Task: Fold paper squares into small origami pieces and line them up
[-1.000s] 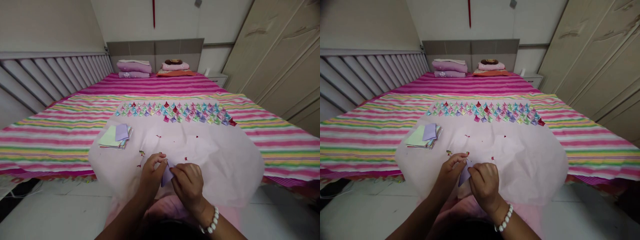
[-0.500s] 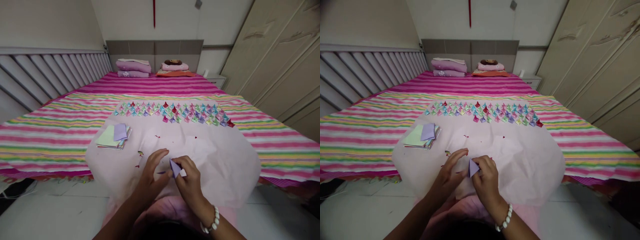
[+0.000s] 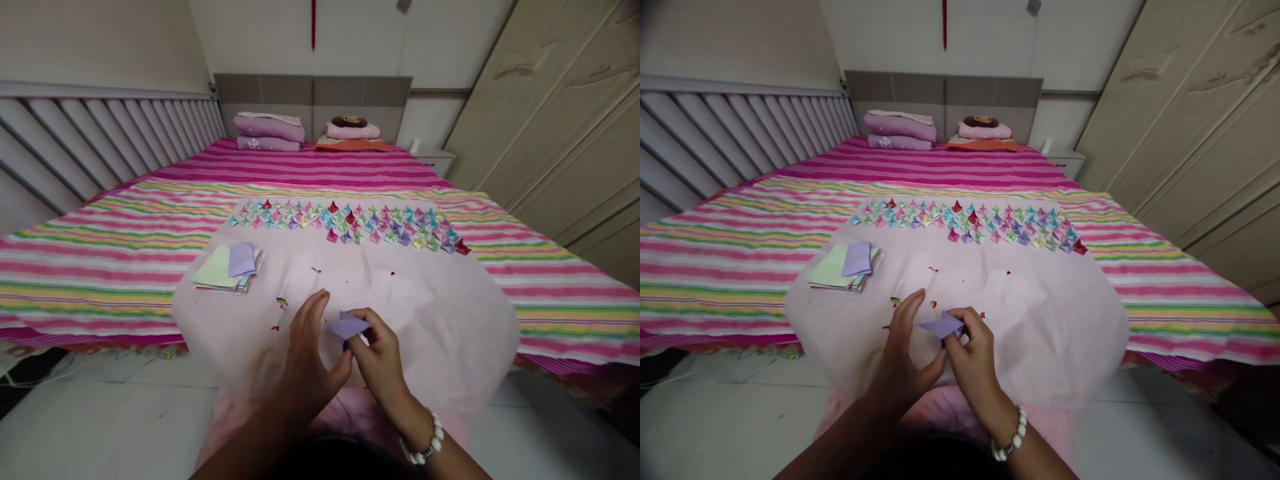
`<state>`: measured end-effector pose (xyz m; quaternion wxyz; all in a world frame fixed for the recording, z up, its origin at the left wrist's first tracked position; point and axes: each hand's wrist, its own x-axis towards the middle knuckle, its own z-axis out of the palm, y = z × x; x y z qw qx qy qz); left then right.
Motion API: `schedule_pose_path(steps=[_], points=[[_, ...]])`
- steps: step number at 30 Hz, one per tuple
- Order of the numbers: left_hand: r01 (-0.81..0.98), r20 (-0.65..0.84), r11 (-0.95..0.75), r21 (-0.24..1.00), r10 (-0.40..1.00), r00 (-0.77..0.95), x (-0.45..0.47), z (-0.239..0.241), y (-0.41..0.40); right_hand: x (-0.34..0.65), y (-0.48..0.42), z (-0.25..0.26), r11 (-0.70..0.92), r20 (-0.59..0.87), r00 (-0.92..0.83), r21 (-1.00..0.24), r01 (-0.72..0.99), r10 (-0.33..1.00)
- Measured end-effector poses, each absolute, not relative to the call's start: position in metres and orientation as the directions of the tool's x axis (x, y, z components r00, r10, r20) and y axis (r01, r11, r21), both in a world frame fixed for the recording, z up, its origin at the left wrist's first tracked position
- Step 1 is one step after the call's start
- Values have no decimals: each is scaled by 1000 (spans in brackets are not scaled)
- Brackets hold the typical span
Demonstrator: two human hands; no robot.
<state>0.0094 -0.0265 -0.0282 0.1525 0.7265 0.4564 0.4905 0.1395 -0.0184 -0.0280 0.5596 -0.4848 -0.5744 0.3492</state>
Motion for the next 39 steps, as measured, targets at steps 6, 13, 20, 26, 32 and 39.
schedule_pose_path(steps=[6,13,20,26,32,39], points=[[213,350,-325,921,933,-90,9,-30,-29,140,-19,-27,287,303,118,-948,135,946],[562,698,-584,586,716,16,6,-22,-30,138,-18,-31,324,344,103,-930,171,933],[499,455,-440,747,885,99,13,-25,-29,138,-21,-31,436,491,55,-816,380,869],[514,430,-411,753,898,89,11,-25,-26,133,-21,-30,505,576,27,-737,450,817],[510,482,-453,731,872,84,13,-24,-25,133,-20,-27,453,515,64,-800,394,855],[330,406,-395,858,913,38,14,-17,-26,136,-18,-28,448,507,111,-828,337,855]])
